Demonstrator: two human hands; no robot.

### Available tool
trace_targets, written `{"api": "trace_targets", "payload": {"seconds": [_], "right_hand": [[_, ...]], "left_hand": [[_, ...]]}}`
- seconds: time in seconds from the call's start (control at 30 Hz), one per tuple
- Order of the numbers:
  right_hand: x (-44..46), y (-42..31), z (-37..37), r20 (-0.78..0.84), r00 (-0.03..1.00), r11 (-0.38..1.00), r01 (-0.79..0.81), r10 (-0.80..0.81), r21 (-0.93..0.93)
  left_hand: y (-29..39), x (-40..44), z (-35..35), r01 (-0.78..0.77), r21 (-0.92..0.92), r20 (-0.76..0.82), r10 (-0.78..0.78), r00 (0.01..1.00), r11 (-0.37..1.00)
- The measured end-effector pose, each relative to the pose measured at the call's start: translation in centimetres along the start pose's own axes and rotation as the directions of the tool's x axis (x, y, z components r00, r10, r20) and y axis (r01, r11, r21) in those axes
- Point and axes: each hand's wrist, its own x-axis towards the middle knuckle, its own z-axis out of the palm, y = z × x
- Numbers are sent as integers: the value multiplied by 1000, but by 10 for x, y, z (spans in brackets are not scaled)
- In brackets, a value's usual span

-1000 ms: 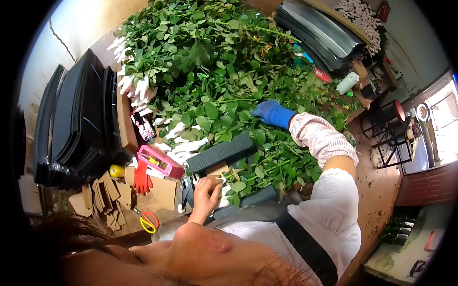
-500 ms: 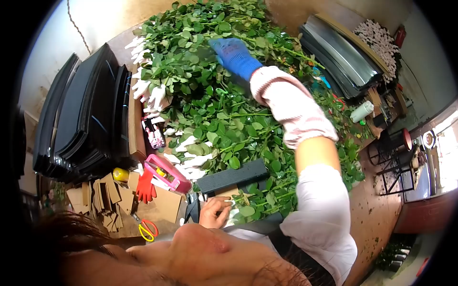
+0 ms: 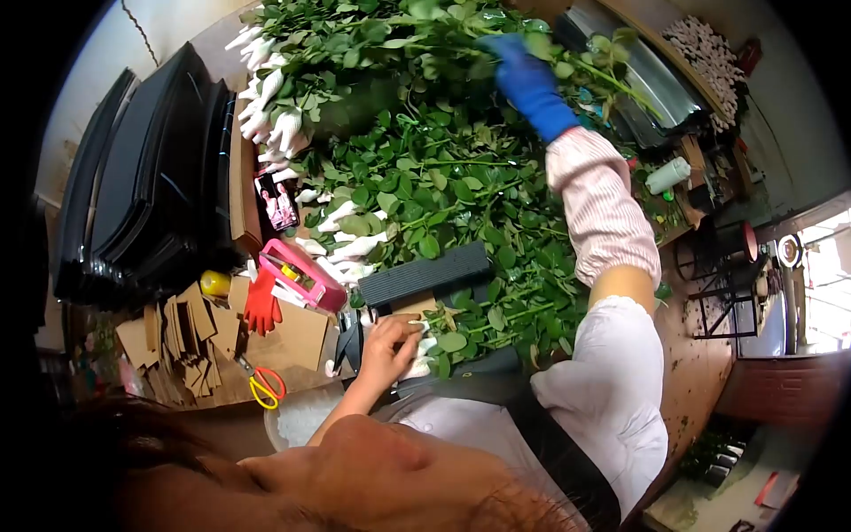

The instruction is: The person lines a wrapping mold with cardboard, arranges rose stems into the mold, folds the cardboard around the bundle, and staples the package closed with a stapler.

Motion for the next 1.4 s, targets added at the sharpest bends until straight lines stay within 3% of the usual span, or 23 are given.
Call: {"api": "trace_targets", "payload": {"seconds": [0.03,0.07,0.17,0.27,0.33,0.43,0.5,0.57,0.6,0.67,0.73,0.83,0.93,0.97,1.0,1.03,1.07,1.13,1.17,1.2,1.27,1.4], "right_hand": [[-8,-7,-33,7,997,997,-74,74,-26],[-12,2,-51,-113,991,996,63,-71,-67],[-49,21,-75,63,997,990,44,-36,-134],[-70,-17,-139,56,998,992,-14,7,129],[-106,-14,-157,94,984,934,-173,151,313],[-164,-25,-188,133,975,959,-200,176,202],[-197,-32,-206,149,972,980,-190,181,51],[-236,-30,-208,231,938,945,-294,257,140],[-252,-30,-205,267,919,921,-344,291,181],[-266,-42,-199,285,931,969,-247,229,30],[-280,-53,-186,306,883,930,-366,355,-25],[-291,-44,-180,299,879,923,-385,372,-16],[-313,-27,-167,217,882,907,-395,419,-148],[-318,-21,-167,224,852,880,-449,474,-154],[-309,-26,-173,231,819,851,-499,524,-163],[-299,-33,-180,240,783,819,-547,574,-173],[-291,-40,-184,271,788,833,-518,553,-193],[-283,-49,-190,333,791,858,-460,513,-228],[-289,-48,-185,293,876,923,-354,384,-152],[-288,-49,-186,284,886,930,-336,366,-151],[-285,-52,-187,272,905,944,-297,326,-143],[-314,-28,-163,414,849,943,-267,329,-200]], "left_hand": [[-1,-1,0,-11,18,-5,11,1000,1000],[-1,-2,2,7,-2,-18,-7,1000,1000],[3,-1,2,32,-14,-6,-32,999,999],[-1,-2,3,-10,6,-12,10,1000,1000],[1,-2,3,7,-21,-30,-7,1000,1000],[-2,-1,2,11,-39,-24,-11,1000,999],[-40,-18,15,157,-45,48,-155,987,987],[-12,-6,3,191,-64,66,-187,980,980],[-11,-6,9,274,-212,63,-266,962,938],[-12,-5,10,218,-240,1,-224,975,946],[-19,-7,11,160,-182,-15,-166,986,970],[-21,-11,11,153,-151,-42,-160,986,977],[-28,-12,16,158,-160,-55,-168,984,974],[-29,-15,15,155,-195,-38,-165,986,969],[-29,-11,13,30,-68,-65,-34,997,997],[-33,-14,16,76,-144,-51,-84,995,987],[-36,-18,18,123,-217,-33,-134,990,968],[-28,-16,18,127,-173,-76,-142,987,977],[-24,-14,18,117,-175,-113,-138,984,977],[-20,-13,17,110,-177,-150,-137,979,978],[-16,-6,8,63,-69,-62,-68,996,996],[0,0,1,99,50,-8,-99,995,994]]}}
